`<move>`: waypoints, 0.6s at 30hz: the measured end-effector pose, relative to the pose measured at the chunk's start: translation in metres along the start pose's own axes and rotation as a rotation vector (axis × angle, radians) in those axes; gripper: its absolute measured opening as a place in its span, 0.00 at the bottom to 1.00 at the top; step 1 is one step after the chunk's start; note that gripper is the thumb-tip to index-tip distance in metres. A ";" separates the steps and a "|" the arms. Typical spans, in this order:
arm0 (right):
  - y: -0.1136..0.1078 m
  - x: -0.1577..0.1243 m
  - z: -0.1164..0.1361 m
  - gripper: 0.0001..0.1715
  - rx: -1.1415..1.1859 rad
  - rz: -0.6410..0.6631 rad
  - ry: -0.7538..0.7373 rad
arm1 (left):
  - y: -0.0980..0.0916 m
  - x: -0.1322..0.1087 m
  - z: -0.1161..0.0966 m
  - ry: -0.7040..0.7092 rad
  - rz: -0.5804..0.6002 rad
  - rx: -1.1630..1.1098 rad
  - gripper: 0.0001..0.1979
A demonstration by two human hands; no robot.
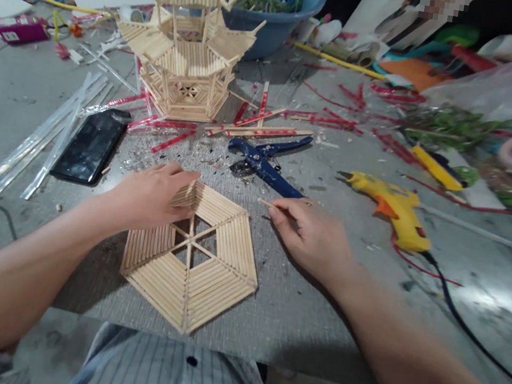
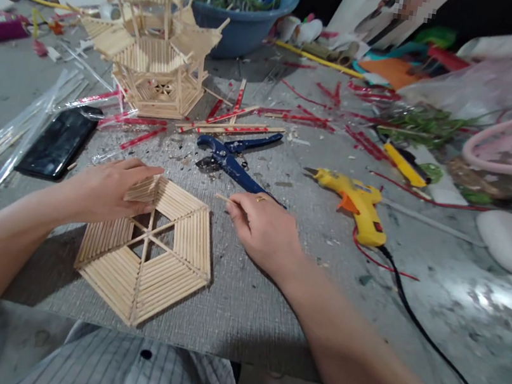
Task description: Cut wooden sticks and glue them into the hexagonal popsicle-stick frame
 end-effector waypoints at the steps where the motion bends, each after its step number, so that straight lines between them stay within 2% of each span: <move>1: 0.000 0.000 0.000 0.17 0.008 0.003 0.001 | 0.000 -0.001 -0.001 -0.003 0.013 0.006 0.29; 6: 0.001 -0.001 0.000 0.17 0.047 0.009 0.002 | 0.002 -0.001 -0.006 0.044 0.090 0.051 0.37; 11: 0.004 -0.002 0.001 0.17 0.066 0.025 -0.039 | 0.002 0.002 -0.002 0.054 0.092 -0.017 0.35; 15: 0.002 -0.005 0.000 0.15 0.090 -0.009 -0.094 | 0.000 0.005 -0.007 0.079 0.128 0.006 0.36; 18: -0.001 -0.008 -0.001 0.14 0.117 -0.022 -0.071 | -0.001 0.008 -0.012 0.086 0.088 0.048 0.35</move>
Point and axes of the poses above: each hand's wrist, its own x-axis towards the middle knuckle, its own y-axis out of the palm, z = x × y, the point moved 5 cm from there along x, towards the middle knuckle, and after that the axes turned 12 degrees about y, right-handed, at the moved point
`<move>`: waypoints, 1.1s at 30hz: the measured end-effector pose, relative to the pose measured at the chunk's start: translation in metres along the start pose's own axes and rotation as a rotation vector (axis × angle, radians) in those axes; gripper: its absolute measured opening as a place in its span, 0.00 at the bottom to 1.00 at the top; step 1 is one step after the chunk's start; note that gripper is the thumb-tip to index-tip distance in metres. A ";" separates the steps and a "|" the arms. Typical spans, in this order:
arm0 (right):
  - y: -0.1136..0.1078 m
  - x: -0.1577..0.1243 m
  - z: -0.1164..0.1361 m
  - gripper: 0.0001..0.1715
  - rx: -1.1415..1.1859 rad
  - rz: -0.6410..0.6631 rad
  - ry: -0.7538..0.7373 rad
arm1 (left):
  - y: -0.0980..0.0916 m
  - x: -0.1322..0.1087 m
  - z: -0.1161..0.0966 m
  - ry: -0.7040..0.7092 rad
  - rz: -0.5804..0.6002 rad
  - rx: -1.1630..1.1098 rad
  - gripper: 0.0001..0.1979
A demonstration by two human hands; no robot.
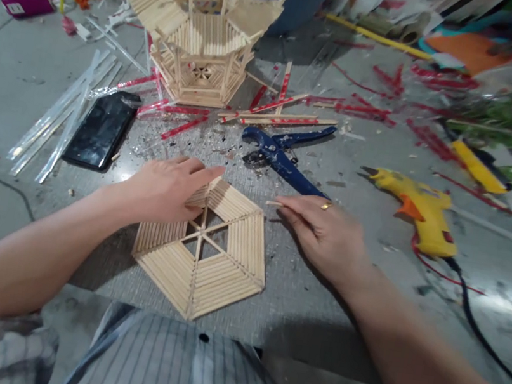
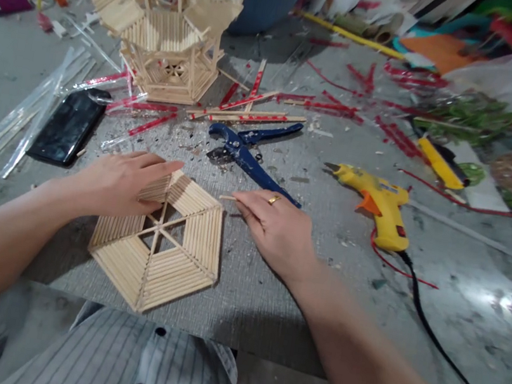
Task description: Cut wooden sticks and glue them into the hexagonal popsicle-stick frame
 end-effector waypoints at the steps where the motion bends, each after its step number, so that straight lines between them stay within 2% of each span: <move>1: -0.001 -0.001 0.000 0.14 0.010 0.002 0.016 | 0.000 0.001 0.000 -0.010 -0.032 0.020 0.34; 5: 0.000 -0.004 0.005 0.17 0.059 0.028 0.027 | 0.004 0.005 0.001 0.023 -0.150 0.020 0.27; 12: 0.004 -0.005 0.009 0.18 0.060 0.080 0.030 | 0.004 0.005 0.007 0.123 -0.196 -0.130 0.25; 15: 0.002 -0.005 0.010 0.17 0.064 0.054 0.012 | 0.002 0.004 0.007 0.168 -0.176 -0.176 0.29; 19: 0.002 -0.004 0.006 0.17 0.043 0.071 0.047 | 0.003 0.003 0.010 0.185 -0.163 -0.230 0.40; 21: 0.000 -0.003 0.003 0.16 0.043 0.061 0.058 | 0.007 0.004 0.012 0.198 -0.177 -0.292 0.40; 26: -0.002 0.001 -0.007 0.15 0.057 0.009 0.038 | 0.016 0.007 0.028 0.152 -0.355 -0.413 0.24; 33: -0.004 -0.005 0.001 0.14 0.053 -0.153 -0.167 | 0.019 0.008 0.039 0.215 -0.503 -0.321 0.24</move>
Point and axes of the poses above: each hand's wrist, its own x-axis towards the middle knuckle, its own y-axis out of the palm, z = x × y, the point moved 5 cm from there along x, towards the middle knuckle, and after that the axes turned 12 degrees about y, right-handed, at the moved point
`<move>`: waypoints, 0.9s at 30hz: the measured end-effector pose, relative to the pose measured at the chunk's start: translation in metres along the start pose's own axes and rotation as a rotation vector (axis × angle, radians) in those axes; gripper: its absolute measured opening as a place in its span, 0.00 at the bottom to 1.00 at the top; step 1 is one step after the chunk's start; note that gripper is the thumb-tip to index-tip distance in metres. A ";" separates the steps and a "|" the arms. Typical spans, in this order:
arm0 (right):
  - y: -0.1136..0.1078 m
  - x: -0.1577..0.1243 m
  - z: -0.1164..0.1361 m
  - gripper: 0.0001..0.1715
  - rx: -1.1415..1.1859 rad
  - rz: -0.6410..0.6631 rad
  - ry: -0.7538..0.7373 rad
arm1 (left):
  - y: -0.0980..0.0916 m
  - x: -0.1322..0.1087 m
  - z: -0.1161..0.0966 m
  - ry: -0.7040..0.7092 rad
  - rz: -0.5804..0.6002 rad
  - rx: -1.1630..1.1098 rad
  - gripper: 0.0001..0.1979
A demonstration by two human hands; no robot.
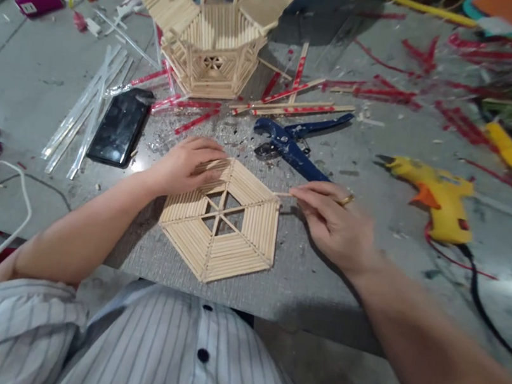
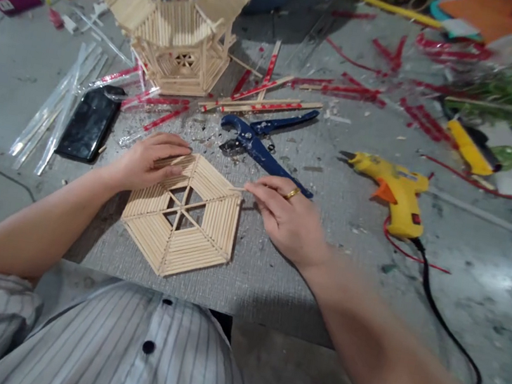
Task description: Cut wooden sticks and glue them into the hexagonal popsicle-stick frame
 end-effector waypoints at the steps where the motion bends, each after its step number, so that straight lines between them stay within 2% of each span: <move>1: 0.001 -0.001 0.001 0.14 -0.018 -0.007 -0.006 | -0.001 0.001 -0.001 0.012 -0.013 0.020 0.24; 8: 0.008 0.005 0.020 0.11 0.014 0.154 -0.064 | 0.000 0.010 -0.019 0.084 -0.029 0.092 0.19; 12: 0.007 0.014 0.034 0.12 0.061 0.271 -0.066 | -0.007 0.016 -0.024 0.055 -0.047 0.119 0.18; 17: 0.010 0.029 0.036 0.11 0.099 0.457 0.019 | -0.018 0.025 -0.029 -0.047 0.087 0.176 0.22; 20: 0.012 0.039 0.034 0.11 0.115 0.457 0.081 | -0.023 0.032 -0.033 -0.104 0.106 0.179 0.17; 23: 0.015 0.043 0.037 0.11 0.130 0.449 0.107 | -0.025 0.035 -0.037 -0.145 0.033 0.123 0.11; 25: 0.018 0.042 0.039 0.11 0.154 0.428 0.117 | -0.025 0.031 -0.039 -0.144 -0.057 0.106 0.11; 27: 0.021 0.037 0.038 0.11 0.174 0.389 0.125 | -0.023 0.025 -0.043 -0.103 -0.064 0.119 0.13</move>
Point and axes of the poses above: each hand's wrist, its own x-axis towards the middle knuckle, its own y-axis out of the palm, z = x × y, the point moved 5 cm from there along x, towards the middle knuckle, and after that the axes turned 12 degrees about y, right-handed, at the moved point
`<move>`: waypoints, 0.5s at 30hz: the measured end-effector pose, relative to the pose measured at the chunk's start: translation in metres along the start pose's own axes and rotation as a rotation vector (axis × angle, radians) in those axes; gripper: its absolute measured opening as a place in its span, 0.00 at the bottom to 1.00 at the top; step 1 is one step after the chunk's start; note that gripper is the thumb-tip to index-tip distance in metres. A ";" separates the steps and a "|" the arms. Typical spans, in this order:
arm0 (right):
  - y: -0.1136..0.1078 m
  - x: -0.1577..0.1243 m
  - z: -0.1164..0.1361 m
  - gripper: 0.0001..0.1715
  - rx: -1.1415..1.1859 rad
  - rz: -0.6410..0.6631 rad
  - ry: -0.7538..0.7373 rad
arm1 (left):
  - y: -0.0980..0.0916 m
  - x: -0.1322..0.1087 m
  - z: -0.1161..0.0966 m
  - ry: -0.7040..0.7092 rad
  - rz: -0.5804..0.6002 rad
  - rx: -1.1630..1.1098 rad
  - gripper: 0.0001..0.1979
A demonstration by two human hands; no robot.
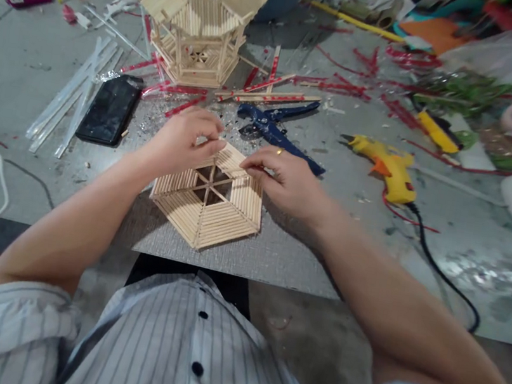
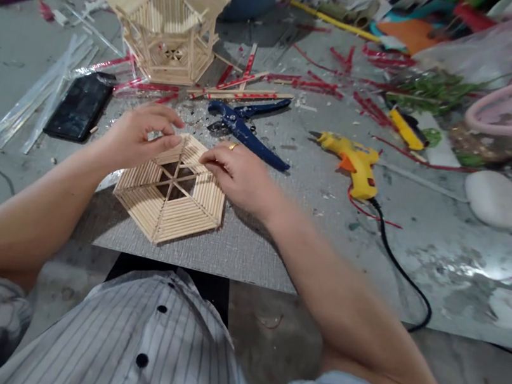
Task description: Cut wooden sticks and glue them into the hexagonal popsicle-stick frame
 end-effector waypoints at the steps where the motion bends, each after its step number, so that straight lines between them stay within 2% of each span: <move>1: 0.003 -0.002 -0.002 0.11 0.000 -0.013 -0.006 | 0.001 -0.003 -0.002 0.025 0.020 0.018 0.13; 4: 0.010 -0.009 -0.008 0.12 -0.058 -0.007 -0.026 | 0.000 -0.010 -0.007 0.051 0.112 0.091 0.12; 8: 0.013 -0.013 -0.013 0.15 -0.176 0.016 -0.031 | 0.002 -0.013 -0.013 -0.005 0.227 0.174 0.13; 11: 0.014 -0.013 -0.015 0.17 -0.224 -0.001 -0.006 | 0.010 -0.015 -0.014 -0.055 0.311 0.215 0.23; 15: 0.015 -0.011 -0.021 0.19 -0.261 -0.048 0.085 | 0.022 -0.022 -0.006 -0.210 0.481 0.208 0.36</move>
Point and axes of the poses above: each hand's wrist, its own x-axis towards the middle knuckle, its own y-axis out of the palm, z = x × y, the point moved 5 cm from there along x, towards the middle knuckle, and after that the axes turned 12 degrees about y, right-handed, at the moved point
